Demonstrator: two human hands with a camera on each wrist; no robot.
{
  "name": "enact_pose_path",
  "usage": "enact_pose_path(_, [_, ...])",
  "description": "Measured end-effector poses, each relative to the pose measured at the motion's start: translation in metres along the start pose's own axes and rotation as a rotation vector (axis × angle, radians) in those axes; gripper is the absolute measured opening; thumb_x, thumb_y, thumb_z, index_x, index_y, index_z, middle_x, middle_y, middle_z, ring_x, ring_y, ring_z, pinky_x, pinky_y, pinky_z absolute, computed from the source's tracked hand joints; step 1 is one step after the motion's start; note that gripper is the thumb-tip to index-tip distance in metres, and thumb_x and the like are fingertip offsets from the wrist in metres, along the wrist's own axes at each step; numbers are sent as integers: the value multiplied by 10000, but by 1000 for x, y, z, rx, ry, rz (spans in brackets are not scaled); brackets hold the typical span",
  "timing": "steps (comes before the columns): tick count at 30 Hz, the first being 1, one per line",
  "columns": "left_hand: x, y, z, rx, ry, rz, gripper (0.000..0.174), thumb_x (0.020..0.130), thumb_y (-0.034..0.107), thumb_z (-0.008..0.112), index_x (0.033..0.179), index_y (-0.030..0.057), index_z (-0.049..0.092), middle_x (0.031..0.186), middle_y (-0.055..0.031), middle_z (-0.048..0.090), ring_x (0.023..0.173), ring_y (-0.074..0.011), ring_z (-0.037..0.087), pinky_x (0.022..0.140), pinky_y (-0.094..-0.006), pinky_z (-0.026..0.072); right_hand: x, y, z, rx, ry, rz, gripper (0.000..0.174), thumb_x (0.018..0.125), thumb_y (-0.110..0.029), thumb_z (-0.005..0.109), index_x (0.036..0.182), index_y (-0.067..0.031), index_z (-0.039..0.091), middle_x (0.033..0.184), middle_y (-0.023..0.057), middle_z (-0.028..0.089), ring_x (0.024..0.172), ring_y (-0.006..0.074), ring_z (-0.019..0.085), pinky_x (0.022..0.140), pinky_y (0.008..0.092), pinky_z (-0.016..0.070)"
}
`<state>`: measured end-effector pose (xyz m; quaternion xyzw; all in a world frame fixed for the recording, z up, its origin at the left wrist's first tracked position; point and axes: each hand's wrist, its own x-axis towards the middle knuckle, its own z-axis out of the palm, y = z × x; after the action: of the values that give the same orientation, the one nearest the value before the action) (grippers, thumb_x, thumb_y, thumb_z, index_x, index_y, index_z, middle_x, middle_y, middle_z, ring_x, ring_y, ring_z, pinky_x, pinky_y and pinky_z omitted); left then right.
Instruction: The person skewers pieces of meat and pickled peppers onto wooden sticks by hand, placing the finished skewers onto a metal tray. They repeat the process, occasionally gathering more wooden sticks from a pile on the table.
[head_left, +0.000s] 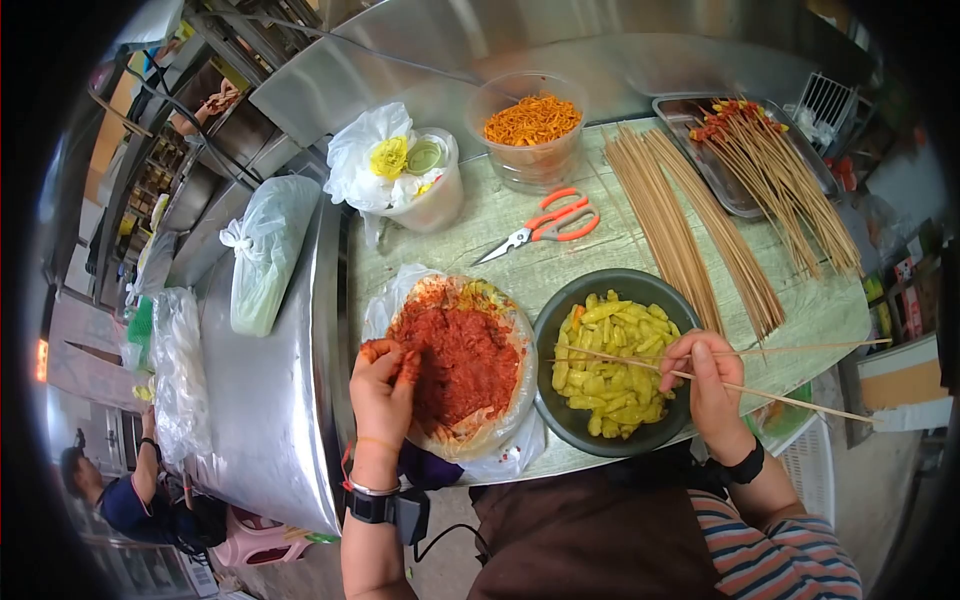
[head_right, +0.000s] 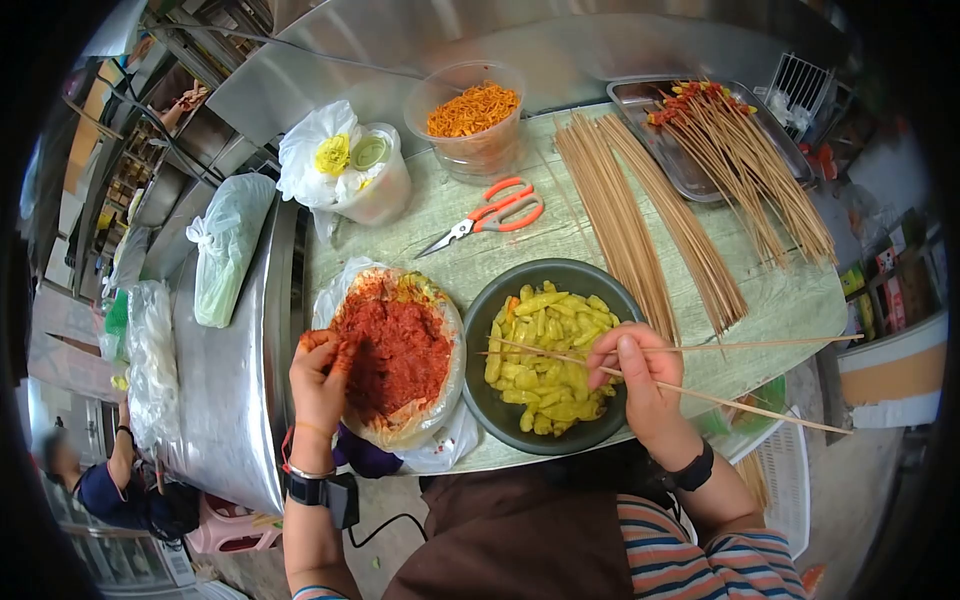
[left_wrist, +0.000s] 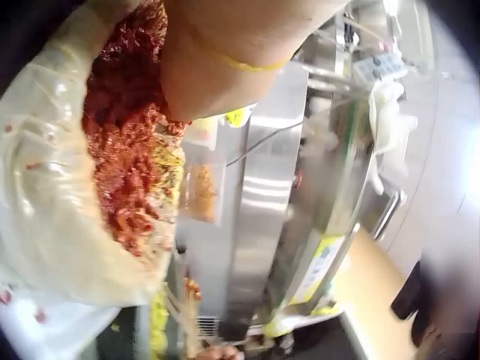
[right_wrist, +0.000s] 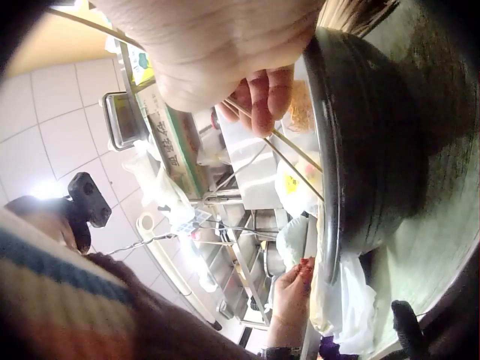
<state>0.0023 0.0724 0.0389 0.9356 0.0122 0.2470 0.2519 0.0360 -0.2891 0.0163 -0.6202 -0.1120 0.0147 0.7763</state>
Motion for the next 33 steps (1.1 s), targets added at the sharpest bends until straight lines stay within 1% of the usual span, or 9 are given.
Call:
enact_pose_path(1, [-4,-3,-2,3,1,-2,70,785,18,635,837,27,680,850,-85,625,715,-209,591,627,-266,477,0,0,0,-4,-11,-4,263,980,-208,383,925,5,527,819,103,590,640,133,572,602,245,474])
enact_pose_path(3, [-9,-3,-7,-626,-81,-573,79,832,16,615,884,-16,664,815,-59,629,607,-127,559,579,-213,442,0,-1,2,-2,-16,0,261,980,-207,384,927,5,527,819,104,590,639,132,572,602,245,474])
enact_pose_path(8, [-13,7,-3,-1065,-96,-620,189,869,29,579,1042,-39,616,934,-104,653,634,-114,581,573,-197,446,-2,1,1,3,0,-4,256,979,-203,387,930,5,526,814,107,594,636,131,571,601,245,473])
enact_pose_path(10, [-11,20,1,-1166,-24,-771,197,893,68,564,1048,-47,602,973,-108,654,784,-154,626,683,-258,511,-2,0,2,-15,9,7,259,978,-206,385,930,6,526,801,107,597,632,134,569,602,245,473])
enact_pose_path(20, [-21,30,3,-1373,-71,-711,192,891,101,580,1021,-38,604,1009,-98,643,901,-183,633,779,-302,529,-1,1,3,-4,18,-12,281,977,-241,392,926,0,526,777,102,598,628,133,568,598,243,468])
enact_pose_path(22, [-22,38,8,-1166,-121,-769,168,864,43,599,1016,-29,598,995,-83,643,905,-178,631,780,-305,531,-1,2,3,-5,18,-8,284,978,-245,394,925,0,526,776,101,598,625,132,567,596,242,467])
enact_pose_path(25, [-26,40,22,-1145,-76,-606,200,840,-14,603,1038,-11,588,978,-74,645,911,-170,628,772,-305,534,-1,2,4,-11,23,2,285,978,-249,395,924,-2,527,775,100,598,625,131,568,598,242,467])
enact_pose_path(29, [-26,50,22,-1153,-47,-599,236,830,-43,596,1059,10,579,963,-66,646,899,-161,627,757,-290,530,0,1,5,-38,23,-9,285,978,-253,395,924,-6,527,774,98,597,624,129,569,600,242,467])
enact_pose_path(33, [-29,44,27,-1235,-42,-690,169,925,129,538,1044,18,584,898,-33,644,765,-112,599,669,-252,503,2,-8,-1,14,65,16,296,979,-264,391,930,-9,533,754,88,588,615,127,565,598,236,460])
